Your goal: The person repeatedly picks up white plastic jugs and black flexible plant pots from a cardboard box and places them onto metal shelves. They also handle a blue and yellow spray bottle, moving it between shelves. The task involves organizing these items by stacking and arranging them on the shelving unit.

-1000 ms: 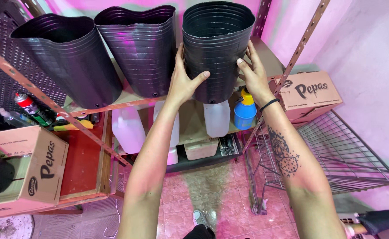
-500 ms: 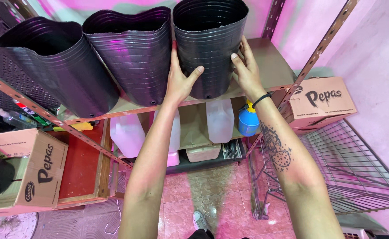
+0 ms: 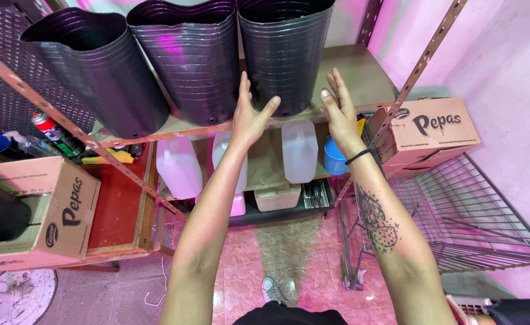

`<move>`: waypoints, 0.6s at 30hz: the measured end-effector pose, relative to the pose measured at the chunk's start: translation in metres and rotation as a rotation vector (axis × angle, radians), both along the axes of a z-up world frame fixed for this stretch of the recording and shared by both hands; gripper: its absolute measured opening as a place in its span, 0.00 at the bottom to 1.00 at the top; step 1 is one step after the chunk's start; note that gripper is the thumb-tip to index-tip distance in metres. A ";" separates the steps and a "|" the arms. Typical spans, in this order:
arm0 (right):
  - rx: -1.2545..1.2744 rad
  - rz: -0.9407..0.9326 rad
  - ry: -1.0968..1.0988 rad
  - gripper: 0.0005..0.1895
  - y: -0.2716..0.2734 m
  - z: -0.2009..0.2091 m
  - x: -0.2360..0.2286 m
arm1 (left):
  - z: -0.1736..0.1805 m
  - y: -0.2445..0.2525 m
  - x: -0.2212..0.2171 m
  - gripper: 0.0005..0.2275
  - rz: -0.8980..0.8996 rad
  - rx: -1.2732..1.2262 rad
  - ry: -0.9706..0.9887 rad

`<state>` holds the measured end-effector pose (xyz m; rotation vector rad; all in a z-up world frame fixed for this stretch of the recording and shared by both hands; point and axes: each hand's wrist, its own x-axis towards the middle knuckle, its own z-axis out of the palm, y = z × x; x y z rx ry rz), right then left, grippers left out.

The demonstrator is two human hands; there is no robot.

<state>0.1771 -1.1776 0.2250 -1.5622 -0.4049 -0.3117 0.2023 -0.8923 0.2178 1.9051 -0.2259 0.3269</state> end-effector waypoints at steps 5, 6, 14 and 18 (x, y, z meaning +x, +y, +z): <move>0.003 0.052 0.001 0.36 0.018 -0.040 -0.057 | -0.024 0.031 -0.103 0.49 -0.114 -0.057 -0.036; -0.007 0.078 -0.003 0.36 0.025 -0.048 -0.069 | -0.028 0.042 -0.126 0.47 -0.123 -0.073 -0.037; -0.049 0.273 0.070 0.32 0.124 -0.098 -0.178 | -0.105 0.176 -0.292 0.34 0.068 -0.084 0.019; -0.054 0.415 0.172 0.31 0.199 -0.150 -0.198 | -0.136 0.252 -0.361 0.31 0.239 -0.082 0.037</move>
